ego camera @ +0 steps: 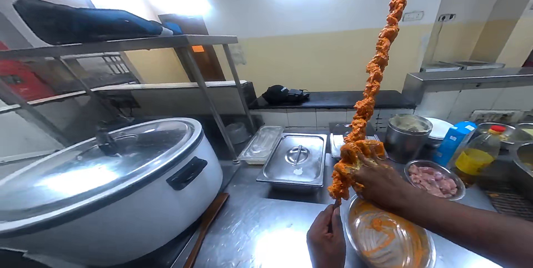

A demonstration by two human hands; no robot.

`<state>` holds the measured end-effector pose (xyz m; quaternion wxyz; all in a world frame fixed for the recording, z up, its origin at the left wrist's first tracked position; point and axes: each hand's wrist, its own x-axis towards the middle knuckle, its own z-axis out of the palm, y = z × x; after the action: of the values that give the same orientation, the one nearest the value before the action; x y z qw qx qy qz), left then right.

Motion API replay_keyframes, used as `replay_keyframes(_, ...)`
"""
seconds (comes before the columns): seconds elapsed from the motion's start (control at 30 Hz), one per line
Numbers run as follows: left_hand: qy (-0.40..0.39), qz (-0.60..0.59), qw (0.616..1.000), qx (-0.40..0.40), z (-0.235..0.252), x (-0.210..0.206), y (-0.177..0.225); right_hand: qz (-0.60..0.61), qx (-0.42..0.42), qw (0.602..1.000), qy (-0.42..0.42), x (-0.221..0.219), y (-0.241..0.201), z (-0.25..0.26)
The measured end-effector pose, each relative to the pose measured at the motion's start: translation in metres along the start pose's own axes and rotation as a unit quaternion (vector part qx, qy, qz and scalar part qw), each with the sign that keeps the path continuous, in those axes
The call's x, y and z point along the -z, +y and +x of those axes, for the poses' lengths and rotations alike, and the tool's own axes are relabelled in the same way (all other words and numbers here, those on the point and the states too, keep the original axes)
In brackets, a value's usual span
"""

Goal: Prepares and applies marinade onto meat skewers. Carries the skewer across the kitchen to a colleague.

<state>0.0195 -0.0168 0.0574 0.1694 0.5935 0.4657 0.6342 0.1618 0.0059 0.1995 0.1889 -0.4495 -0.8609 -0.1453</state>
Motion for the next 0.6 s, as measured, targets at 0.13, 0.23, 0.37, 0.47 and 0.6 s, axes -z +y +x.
replay_keyframes(0.13, 0.0, 0.012, 1.0, 0.002, -0.003, -0.001, -0.001, 0.003, 0.006, 0.999, -0.038, 0.006, -0.011, 0.005)
replay_keyframes(0.23, -0.006, 0.011, 1.0, 0.005, -0.001, 0.001, -0.001, 0.029, 0.01, 0.996, -0.08, 0.004, -0.018, 0.006)
replay_keyframes(0.37, -0.023, 0.0, 1.0, 0.011, -0.004, 0.002, 0.0, 0.069, 0.004, 0.993, -0.094, -0.009, -0.025, -0.007)
replay_keyframes(0.47, -0.029, -0.017, 0.999, 0.017, -0.005, 0.001, 0.002, 0.081, 0.012, 0.995, -0.055, -0.02, -0.027, -0.02)
replay_keyframes(0.6, -0.049, -0.076, 0.994, 0.062, -0.001, 0.004, 0.004, 0.148, -0.023, 0.977, 0.15, -0.037, -0.021, -0.03)
